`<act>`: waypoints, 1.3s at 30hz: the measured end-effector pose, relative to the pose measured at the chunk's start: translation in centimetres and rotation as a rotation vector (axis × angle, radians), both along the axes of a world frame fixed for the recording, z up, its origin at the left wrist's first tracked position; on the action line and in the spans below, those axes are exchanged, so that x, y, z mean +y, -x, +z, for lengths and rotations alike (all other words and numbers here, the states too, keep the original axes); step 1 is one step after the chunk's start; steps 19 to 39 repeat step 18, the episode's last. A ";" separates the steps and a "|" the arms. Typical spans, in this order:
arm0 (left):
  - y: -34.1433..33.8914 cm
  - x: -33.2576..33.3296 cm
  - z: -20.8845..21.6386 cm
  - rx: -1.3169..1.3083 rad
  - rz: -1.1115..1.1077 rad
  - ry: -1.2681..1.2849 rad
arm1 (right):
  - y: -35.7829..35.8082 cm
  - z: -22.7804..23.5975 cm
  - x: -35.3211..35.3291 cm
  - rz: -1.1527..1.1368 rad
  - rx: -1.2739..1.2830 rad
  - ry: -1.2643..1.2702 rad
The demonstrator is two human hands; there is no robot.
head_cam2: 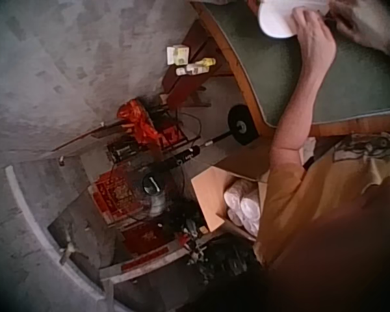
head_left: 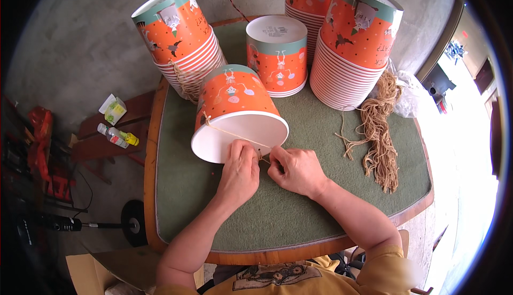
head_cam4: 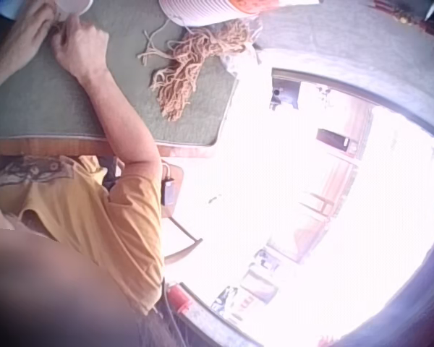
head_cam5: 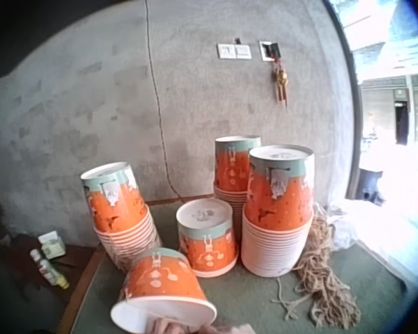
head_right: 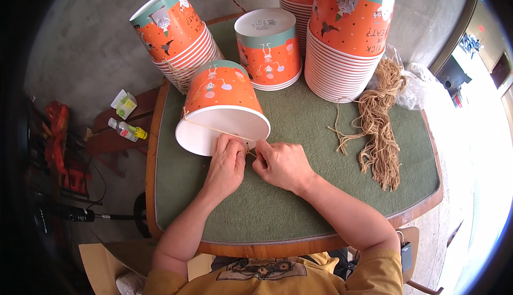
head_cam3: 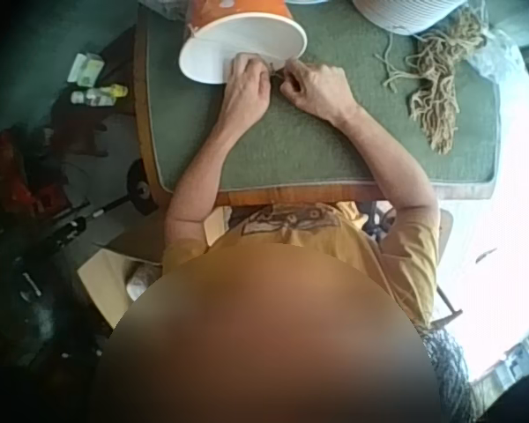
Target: The recorder is threading and tying thin strings through holes in decorative paper buckets to create handles.
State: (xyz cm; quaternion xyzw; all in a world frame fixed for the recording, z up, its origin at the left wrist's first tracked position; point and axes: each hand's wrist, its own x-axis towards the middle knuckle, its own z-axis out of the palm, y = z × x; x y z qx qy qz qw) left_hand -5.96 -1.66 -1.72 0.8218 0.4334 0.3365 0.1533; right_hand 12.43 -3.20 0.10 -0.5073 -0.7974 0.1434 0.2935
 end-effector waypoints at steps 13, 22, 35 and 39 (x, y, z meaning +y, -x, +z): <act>-0.1 -0.1 0.2 0.002 0.005 0.000 | 0.2 -0.1 -0.1 -0.031 -0.074 0.005; 0.1 0.0 0.2 0.002 0.038 0.068 | 0.2 -0.3 0.0 -0.043 -0.060 -0.007; 0.1 0.0 0.2 0.002 0.038 0.068 | 0.2 -0.3 0.0 -0.043 -0.060 -0.007; 0.1 0.0 0.2 0.002 0.038 0.068 | 0.2 -0.3 0.0 -0.043 -0.060 -0.007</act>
